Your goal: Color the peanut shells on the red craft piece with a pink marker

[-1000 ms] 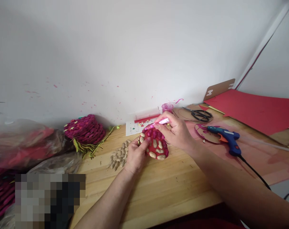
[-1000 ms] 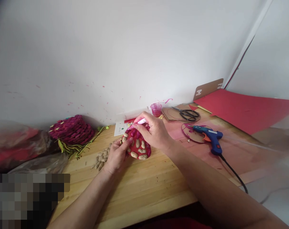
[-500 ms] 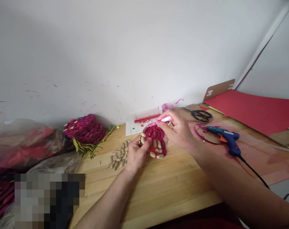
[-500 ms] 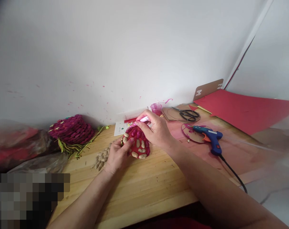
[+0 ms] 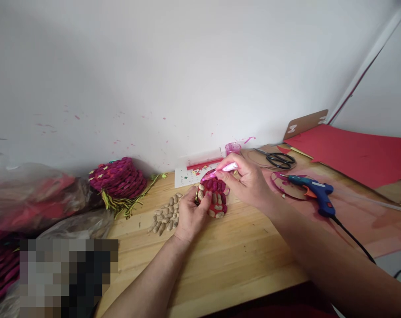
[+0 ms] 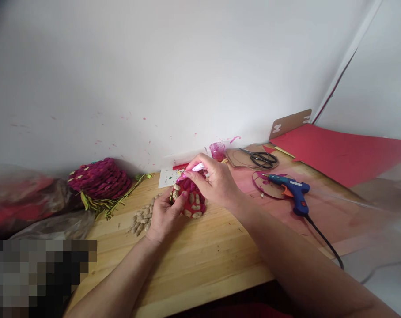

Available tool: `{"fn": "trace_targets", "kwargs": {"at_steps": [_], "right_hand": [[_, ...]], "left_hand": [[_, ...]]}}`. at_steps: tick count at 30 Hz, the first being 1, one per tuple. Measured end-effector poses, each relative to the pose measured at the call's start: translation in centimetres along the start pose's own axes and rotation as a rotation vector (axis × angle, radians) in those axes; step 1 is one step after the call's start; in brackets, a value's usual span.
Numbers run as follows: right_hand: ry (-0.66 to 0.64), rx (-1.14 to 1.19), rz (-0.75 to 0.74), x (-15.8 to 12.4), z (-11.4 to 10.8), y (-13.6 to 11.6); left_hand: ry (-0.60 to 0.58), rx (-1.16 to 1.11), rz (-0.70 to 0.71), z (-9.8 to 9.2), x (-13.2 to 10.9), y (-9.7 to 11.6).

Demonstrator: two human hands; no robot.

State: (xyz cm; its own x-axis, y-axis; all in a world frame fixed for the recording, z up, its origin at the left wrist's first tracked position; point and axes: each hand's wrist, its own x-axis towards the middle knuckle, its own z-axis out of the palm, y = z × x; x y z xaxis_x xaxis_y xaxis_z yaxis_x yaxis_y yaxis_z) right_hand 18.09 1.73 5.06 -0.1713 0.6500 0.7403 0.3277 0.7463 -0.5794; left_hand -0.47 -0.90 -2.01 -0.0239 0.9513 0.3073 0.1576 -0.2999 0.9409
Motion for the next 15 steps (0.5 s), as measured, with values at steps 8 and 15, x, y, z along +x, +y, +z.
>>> {"fn": "trace_targets", "kwargs": {"at_steps": [8,15], "right_hand": [[0.007,0.006,-0.037,0.15,-0.29,-0.07],[0.016,-0.024,-0.052,0.38,-0.65,-0.28]], "left_hand": [[-0.006,0.067,0.023,0.01,0.04,0.08],[-0.010,0.023,0.009,0.11,0.06,-0.35]]}}
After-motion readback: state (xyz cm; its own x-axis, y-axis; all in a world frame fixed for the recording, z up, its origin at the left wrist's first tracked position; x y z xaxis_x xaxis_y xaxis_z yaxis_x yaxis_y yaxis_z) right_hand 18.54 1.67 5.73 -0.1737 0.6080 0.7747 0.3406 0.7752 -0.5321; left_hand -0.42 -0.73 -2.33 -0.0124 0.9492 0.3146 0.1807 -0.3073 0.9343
